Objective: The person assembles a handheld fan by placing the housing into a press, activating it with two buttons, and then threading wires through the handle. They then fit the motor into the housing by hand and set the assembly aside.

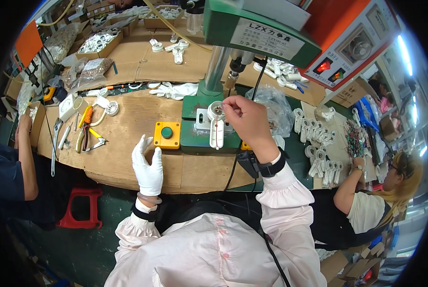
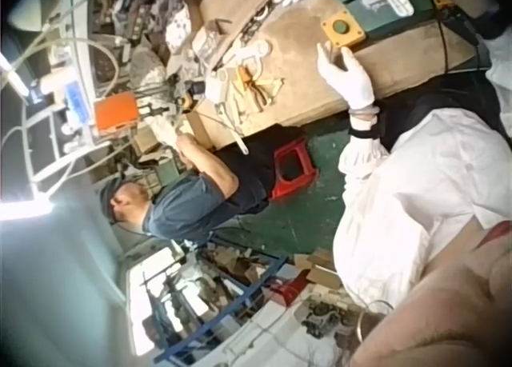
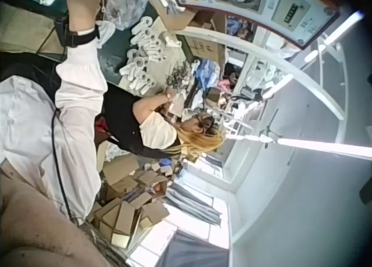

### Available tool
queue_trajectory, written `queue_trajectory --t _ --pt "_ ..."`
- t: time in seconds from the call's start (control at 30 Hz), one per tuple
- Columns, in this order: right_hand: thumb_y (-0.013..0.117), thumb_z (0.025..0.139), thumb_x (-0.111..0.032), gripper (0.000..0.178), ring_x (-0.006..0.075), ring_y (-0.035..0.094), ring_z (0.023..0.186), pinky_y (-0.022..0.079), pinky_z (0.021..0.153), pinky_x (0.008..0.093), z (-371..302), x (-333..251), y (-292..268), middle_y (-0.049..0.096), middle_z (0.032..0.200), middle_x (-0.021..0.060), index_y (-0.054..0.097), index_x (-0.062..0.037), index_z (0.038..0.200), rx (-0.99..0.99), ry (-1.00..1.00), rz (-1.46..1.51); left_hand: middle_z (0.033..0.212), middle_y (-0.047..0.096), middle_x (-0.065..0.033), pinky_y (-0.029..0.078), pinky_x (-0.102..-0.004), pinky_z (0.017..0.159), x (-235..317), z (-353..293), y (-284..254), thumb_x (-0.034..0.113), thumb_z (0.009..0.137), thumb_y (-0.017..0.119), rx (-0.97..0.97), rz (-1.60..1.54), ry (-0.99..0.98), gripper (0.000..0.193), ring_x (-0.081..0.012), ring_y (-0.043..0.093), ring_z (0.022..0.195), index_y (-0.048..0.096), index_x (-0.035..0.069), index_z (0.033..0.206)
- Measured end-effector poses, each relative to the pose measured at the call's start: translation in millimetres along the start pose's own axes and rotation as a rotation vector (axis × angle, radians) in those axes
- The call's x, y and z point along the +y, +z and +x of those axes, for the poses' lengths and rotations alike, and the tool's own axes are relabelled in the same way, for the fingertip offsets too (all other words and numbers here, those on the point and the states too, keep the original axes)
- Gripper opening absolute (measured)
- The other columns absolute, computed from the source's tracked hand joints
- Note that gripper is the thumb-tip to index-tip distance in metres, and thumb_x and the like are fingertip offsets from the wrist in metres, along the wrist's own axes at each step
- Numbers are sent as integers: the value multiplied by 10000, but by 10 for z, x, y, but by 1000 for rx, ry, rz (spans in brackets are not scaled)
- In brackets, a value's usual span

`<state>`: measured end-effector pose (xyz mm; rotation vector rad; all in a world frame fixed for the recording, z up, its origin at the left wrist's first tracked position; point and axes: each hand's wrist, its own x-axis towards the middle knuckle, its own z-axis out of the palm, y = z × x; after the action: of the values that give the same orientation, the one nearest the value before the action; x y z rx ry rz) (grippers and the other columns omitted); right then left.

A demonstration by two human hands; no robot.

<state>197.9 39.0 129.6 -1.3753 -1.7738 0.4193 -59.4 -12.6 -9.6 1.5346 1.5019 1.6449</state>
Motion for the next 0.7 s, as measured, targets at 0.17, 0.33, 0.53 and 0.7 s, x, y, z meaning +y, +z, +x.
queue_trajectory --t 0.17,0.33,0.53,0.7 --pt "622 919 -101 128 129 674 667 517 618 255 70 87 199 702 829 85 670 -8 993 53 -112 -126 1299 572 -149 400 -360 1074 -56 36 -88 -12 909 636 -29 42 29 534 -236 543 1232 440 19 1405" --pt "605 926 -100 134 154 678 662 520 609 279 62 35 262 700 821 94 659 1 995 41 -26 -38 1290 578 -149 403 -364 1071 -104 53 -124 -15 900 646 -27 64 56 545 -239 545 1229 442 18 1403" --pt "602 932 -97 132 166 685 652 520 602 280 45 20 304 696 813 98 655 9 987 98 -55 33 1289 579 -151 400 -365 1071 -94 71 -140 -17 895 651 -30 62 47 550 -241 546 1227 443 20 1402" --pt "596 935 -82 121 157 696 661 521 601 267 44 36 280 696 801 95 656 11 985 57 -119 -125 1296 575 -153 400 -366 1072 -95 58 -145 -23 889 652 -27 63 44 560 -243 542 1233 440 24 1405"
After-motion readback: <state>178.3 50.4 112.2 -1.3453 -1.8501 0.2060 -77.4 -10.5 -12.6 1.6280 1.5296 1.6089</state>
